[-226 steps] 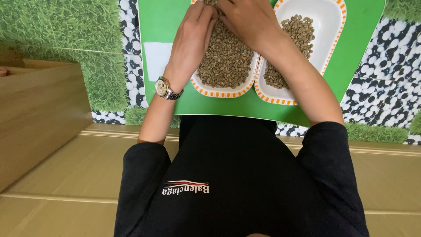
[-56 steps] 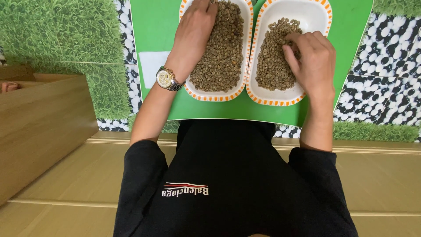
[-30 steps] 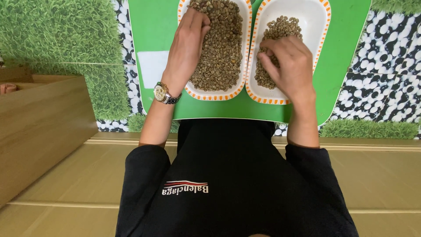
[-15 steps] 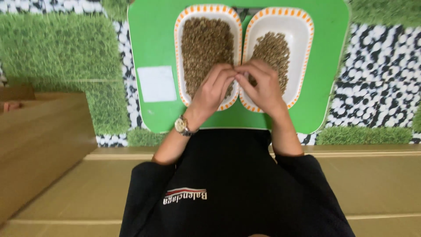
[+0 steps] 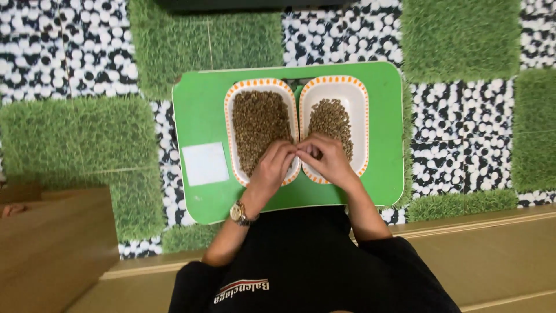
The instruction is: The person is manually sorting through green coffee beans, picking out specific beans and moving them between two trays on a small table.
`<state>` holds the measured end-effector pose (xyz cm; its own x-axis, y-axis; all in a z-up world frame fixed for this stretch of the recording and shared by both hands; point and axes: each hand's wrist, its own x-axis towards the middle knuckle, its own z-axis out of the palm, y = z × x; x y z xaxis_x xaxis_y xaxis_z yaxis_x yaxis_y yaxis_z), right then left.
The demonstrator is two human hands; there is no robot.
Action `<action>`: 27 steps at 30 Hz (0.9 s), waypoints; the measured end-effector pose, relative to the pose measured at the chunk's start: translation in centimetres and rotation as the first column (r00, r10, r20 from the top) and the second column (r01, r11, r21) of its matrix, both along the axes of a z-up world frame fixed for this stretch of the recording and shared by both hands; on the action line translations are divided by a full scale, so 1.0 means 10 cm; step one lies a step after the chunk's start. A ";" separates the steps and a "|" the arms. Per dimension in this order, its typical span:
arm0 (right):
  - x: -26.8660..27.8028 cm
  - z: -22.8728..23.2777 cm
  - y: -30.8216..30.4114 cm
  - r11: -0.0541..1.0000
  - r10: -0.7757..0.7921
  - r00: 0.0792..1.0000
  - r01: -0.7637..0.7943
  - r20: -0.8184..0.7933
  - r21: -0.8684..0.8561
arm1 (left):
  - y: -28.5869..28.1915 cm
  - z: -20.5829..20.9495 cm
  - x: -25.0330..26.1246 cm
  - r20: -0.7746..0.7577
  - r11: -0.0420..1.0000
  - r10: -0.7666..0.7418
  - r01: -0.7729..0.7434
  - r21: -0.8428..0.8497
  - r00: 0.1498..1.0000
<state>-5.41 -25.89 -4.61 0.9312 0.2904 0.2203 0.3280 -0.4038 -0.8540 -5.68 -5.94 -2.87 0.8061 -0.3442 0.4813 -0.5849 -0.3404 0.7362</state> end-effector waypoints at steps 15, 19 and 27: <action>-0.09 0.33 0.87 0.995 -0.009 0.984 -0.008 -0.176 -0.098 | 0.90 0.15 -0.21 -0.258 0.996 0.025 -0.047 -0.080 0.966; 0.01 0.39 1.05 0.994 0.010 0.990 -0.026 -0.144 -0.110 | 1.06 0.07 -0.18 -0.291 0.991 0.049 -0.084 -0.107 0.955; 0.17 0.06 0.78 0.967 -0.055 0.998 0.043 -0.041 -0.251 | 1.09 -0.05 -0.14 -0.312 0.992 0.078 -0.106 -0.073 0.947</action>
